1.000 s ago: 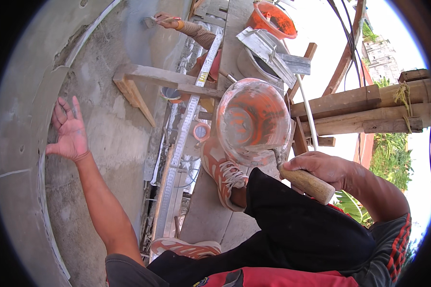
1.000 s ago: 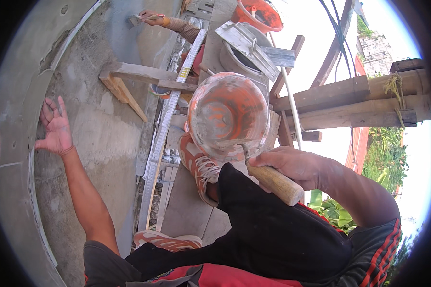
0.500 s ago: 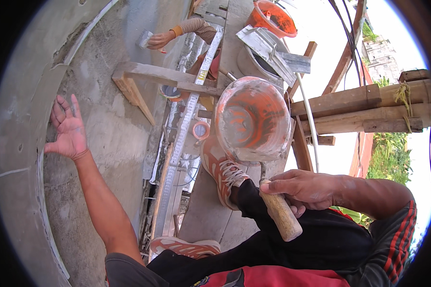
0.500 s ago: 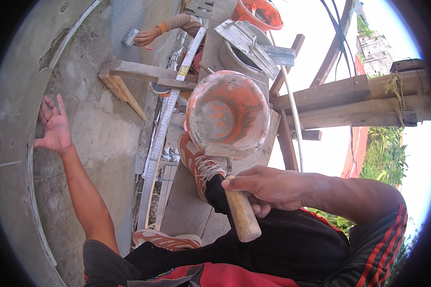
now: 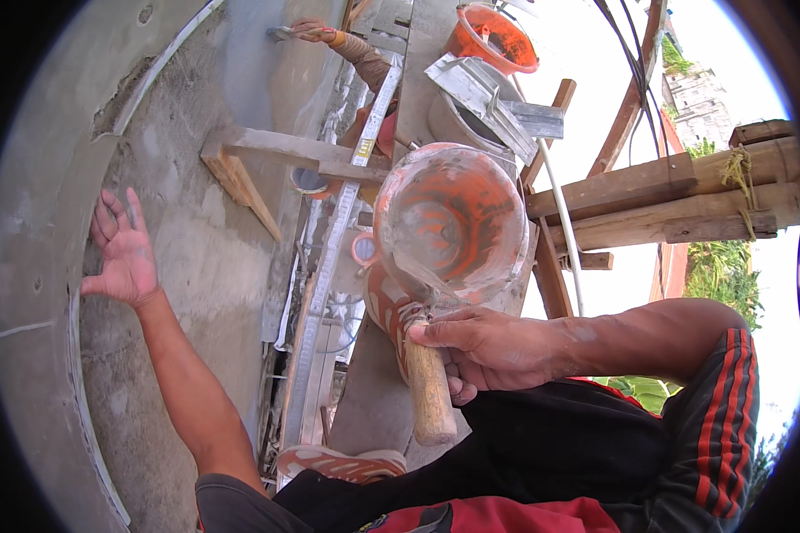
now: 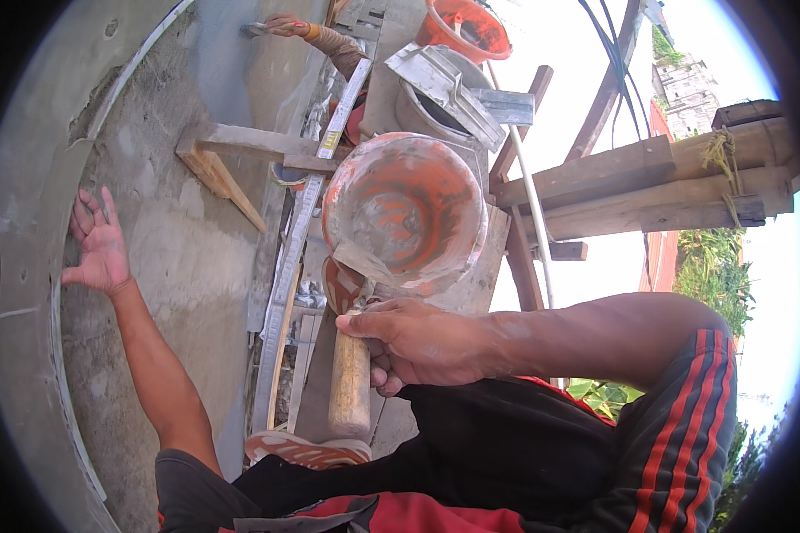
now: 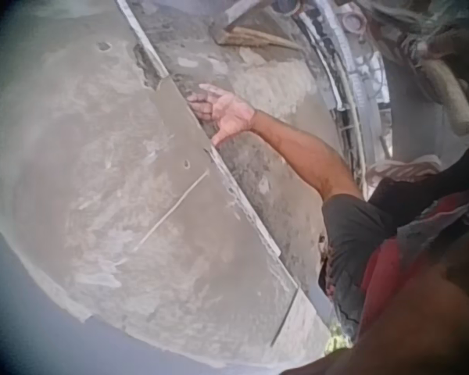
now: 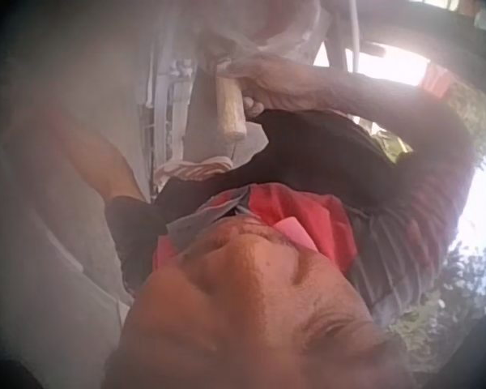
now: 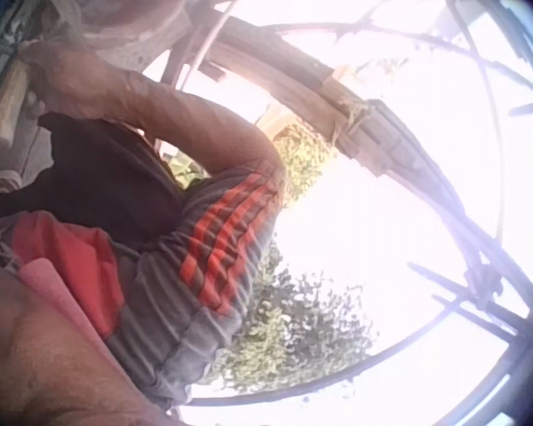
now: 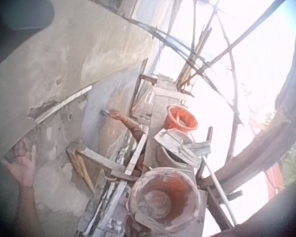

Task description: The person applies and smooths wet plaster onto a curved wall using a trowel and a long straightedge. They repeatedly scoop plaster from a bucket, spread it along the wall, and level the surface with the straightedge. Another worker is visible in the background also working on the wall.

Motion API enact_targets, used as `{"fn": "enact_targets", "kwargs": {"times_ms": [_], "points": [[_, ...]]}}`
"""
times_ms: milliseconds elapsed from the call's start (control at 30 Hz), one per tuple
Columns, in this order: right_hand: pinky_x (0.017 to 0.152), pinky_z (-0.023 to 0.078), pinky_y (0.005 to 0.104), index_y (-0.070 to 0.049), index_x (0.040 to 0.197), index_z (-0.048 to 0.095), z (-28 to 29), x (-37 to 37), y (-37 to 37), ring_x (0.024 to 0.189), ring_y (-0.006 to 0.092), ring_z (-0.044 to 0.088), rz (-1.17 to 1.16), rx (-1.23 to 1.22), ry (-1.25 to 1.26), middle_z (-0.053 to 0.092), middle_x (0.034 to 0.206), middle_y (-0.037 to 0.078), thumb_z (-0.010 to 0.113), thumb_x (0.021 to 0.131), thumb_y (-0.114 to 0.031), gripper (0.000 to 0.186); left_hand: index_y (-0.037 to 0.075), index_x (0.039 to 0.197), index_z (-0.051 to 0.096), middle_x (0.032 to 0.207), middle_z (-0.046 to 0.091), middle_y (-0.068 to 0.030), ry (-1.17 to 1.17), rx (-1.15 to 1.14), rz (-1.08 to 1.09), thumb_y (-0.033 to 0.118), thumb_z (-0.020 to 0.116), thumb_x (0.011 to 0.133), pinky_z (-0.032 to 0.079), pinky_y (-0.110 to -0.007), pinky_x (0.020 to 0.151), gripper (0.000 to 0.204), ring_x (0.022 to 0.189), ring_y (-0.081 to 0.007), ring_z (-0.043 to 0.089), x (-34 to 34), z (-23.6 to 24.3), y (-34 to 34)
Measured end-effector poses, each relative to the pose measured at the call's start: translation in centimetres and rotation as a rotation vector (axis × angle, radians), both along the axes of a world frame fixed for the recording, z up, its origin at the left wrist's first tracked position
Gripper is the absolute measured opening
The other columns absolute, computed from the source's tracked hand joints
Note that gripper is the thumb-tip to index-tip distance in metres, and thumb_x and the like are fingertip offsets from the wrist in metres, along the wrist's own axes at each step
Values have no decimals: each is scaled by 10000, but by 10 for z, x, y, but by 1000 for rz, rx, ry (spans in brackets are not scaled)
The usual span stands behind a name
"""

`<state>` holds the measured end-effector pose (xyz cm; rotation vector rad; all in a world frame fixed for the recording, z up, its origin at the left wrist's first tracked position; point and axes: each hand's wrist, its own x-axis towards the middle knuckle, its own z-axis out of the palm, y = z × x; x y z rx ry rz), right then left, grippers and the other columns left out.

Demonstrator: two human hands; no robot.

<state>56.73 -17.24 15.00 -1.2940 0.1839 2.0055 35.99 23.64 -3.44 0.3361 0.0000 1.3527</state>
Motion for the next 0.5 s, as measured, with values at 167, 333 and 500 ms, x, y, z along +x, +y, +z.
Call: {"fn": "enact_targets", "kwargs": {"times_ms": [167, 333, 500], "points": [[710, 490, 333, -57, 1181, 557, -19, 6, 1, 765, 136, 568, -126, 111, 12, 601, 934, 33, 463, 1134, -398, 357, -60, 1489, 496, 1643, 423, -129, -6, -2, -12, 655, 915, 495, -43, -571, 1324, 1293, 1570, -292, 263, -4, -7, 4], [762, 516, 364, -72, 1253, 524, -22, 24, -22, 871, 140, 620, -167, 106, -136, 635, 1038, 48, 452, 1134, -396, 352, -60, 1488, 497, 1640, 429, -123, -7, -20, -17, 668, 910, 498, -34, -567, 1326, 1296, 1567, -290, 268, -3, -4, 2], [925, 554, 416, -62, 1297, 512, -19, 37, -47, 1000, 196, 682, -181, -121, -364, 648, 1114, 91, 475, 1113, -341, 336, -54, 1490, 496, 1632, 443, -119, -15, -32, 0, 644, 922, 490, -24, -563, 1328, 1292, 1558, -300, 285, -2, -4, 2]]}}
